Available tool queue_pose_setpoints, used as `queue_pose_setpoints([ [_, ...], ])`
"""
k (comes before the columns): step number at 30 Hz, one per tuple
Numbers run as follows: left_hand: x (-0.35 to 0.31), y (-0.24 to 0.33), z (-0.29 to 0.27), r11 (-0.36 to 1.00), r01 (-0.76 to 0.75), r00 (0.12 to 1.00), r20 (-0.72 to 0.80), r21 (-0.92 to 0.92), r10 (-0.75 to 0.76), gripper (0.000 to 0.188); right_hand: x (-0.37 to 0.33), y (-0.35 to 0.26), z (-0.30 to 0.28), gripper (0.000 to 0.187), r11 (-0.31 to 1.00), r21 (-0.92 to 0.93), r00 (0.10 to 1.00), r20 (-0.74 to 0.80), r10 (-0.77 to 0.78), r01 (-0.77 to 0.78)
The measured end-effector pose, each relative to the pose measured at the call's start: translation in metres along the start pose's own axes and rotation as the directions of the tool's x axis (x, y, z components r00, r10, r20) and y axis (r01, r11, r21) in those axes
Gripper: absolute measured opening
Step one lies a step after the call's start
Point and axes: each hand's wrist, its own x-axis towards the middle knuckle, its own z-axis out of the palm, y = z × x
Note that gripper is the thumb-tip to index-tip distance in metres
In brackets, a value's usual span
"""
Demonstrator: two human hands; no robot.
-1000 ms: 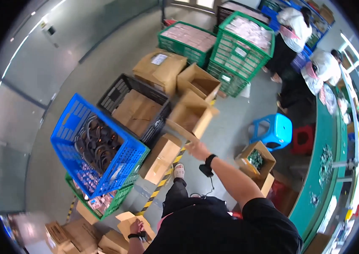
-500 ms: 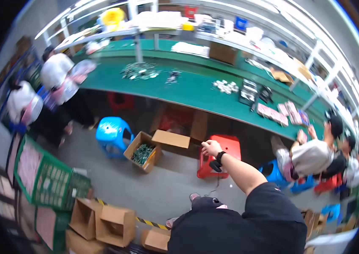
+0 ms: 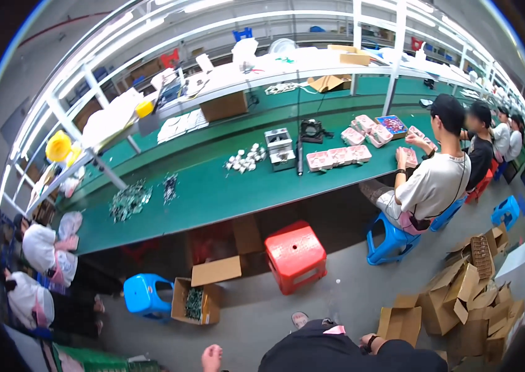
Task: The person installs motors into pink plastic housings using a power screwdriver, places the assembled units into a green crate, and then opens a cardboard box to retrieve a plastic bag of motors, which they empty onto the workbench.
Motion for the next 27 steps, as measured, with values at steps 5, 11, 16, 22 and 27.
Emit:
queue_pose_setpoints([
  [5, 0.035, -0.056, 0.006, 0.828, 0.418, 0.840, 0.187, 0.373, -0.509, 0.036, 0.298, -0.156, 0.024, 0.026, 0.228, 0.219, 0.048, -0.613, 0.788, -0.949],
  [11, 0.065, -0.040, -0.003, 0.703, 0.711, 0.692, 0.186, -0.009, -0.698, 0.042, 0.444, -0.189, -0.016, 0.024, 0.589, 0.146, 0.371, -0.651, 0.662, -0.795],
  [16, 0.149, -0.016, 0.012, 0.686, 0.727, 0.681, 0.166, -0.036, -0.713, 0.042, 0.449, -0.179, -0.003, 0.026, 0.456, 0.094, 0.298, -0.639, 0.709, -0.885],
  [22, 0.270, 0.035, 0.106, 0.808, 0.586, 0.790, 0.264, -0.062, -0.553, 0.039, 0.430, -0.159, -0.003, 0.029, 0.225, 0.126, 0.131, -0.514, 0.848, -0.966],
  [27, 0.303, 0.138, 0.227, 0.900, 0.424, 0.830, 0.353, 0.100, -0.431, 0.032, 0.436, -0.177, -0.044, 0.027, 0.311, 0.305, 0.027, -0.674, 0.738, -0.900],
])
